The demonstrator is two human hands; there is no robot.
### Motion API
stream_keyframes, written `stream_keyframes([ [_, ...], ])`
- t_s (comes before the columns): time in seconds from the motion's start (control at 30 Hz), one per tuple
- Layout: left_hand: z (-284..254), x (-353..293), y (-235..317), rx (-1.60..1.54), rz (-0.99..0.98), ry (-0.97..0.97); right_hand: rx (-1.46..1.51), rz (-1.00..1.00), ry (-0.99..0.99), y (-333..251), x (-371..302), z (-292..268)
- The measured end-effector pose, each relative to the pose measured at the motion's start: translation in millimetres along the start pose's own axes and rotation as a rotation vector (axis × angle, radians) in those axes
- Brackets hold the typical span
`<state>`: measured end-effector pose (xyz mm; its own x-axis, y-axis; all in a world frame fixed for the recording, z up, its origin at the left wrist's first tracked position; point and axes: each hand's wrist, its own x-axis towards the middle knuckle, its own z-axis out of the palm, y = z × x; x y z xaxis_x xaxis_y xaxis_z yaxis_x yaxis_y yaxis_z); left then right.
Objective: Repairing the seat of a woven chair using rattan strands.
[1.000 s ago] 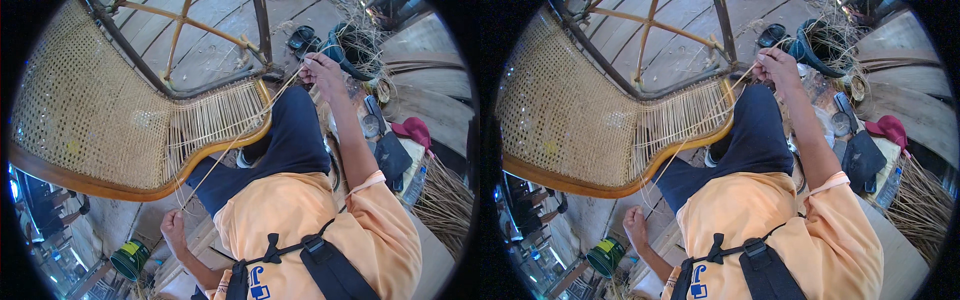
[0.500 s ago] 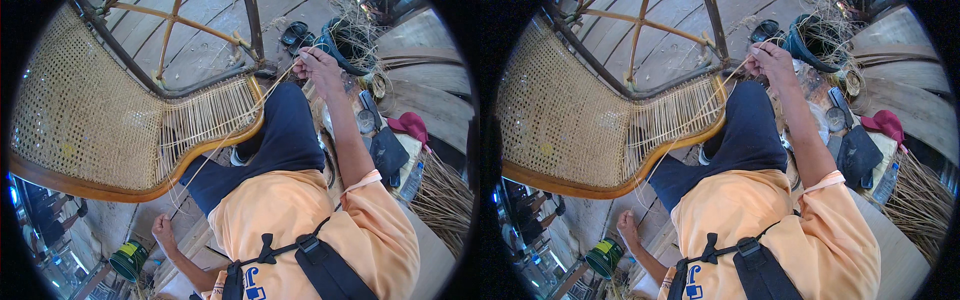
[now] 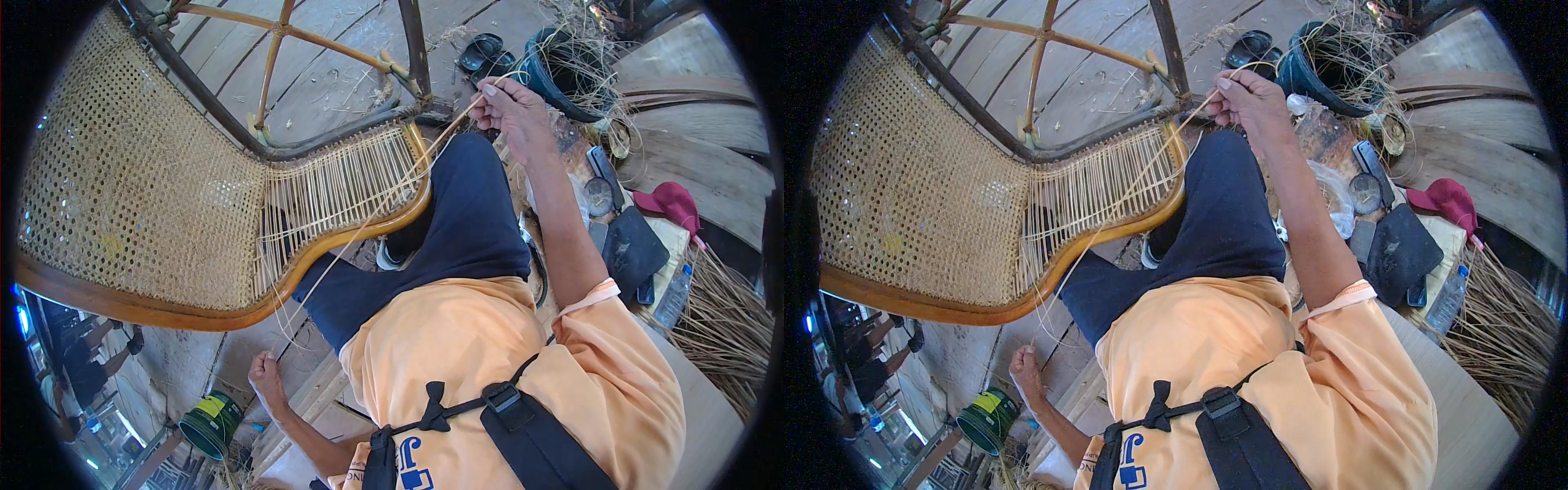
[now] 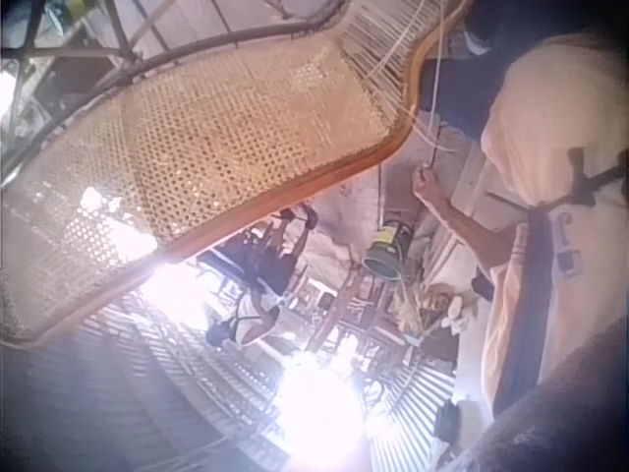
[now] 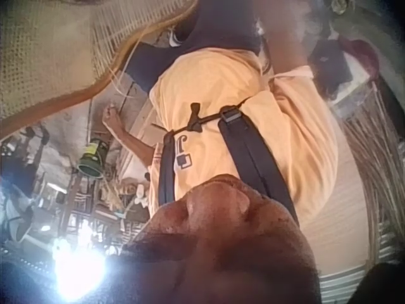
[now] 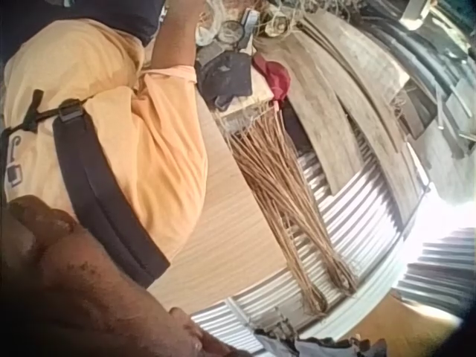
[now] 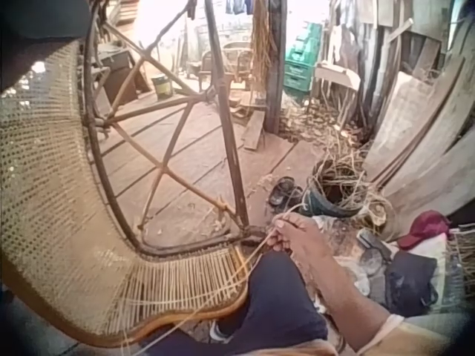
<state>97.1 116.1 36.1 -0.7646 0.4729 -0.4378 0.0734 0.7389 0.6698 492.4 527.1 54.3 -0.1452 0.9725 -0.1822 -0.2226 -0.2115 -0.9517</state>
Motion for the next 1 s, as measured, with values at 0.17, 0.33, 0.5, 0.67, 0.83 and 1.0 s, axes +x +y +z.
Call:
stream_keyframes([
  [0.17,-5,0,-1,0.219,0.112,0.043,0.023,-0.001,0.006,7,0,0],
  [0.33,-76,30,-87,0.135,0.334,0.497,0.112,-0.069,0.154,14,31,-34],
  [0.5,0,-22,88,-1.170,0.253,-0.588,-0.808,0.180,0.061,-16,20,-117],
  [0.67,130,-29,179,-0.997,0.190,-0.738,-0.861,0.236,0.143,-30,-79,-175],
  [0.83,179,-31,196,-0.606,0.188,-0.766,-0.807,0.780,0.149,18,-192,-196],
  [1.0,204,-37,192,0.040,0.414,-0.725,-1.095,0.513,0.485,72,-248,-217],
])
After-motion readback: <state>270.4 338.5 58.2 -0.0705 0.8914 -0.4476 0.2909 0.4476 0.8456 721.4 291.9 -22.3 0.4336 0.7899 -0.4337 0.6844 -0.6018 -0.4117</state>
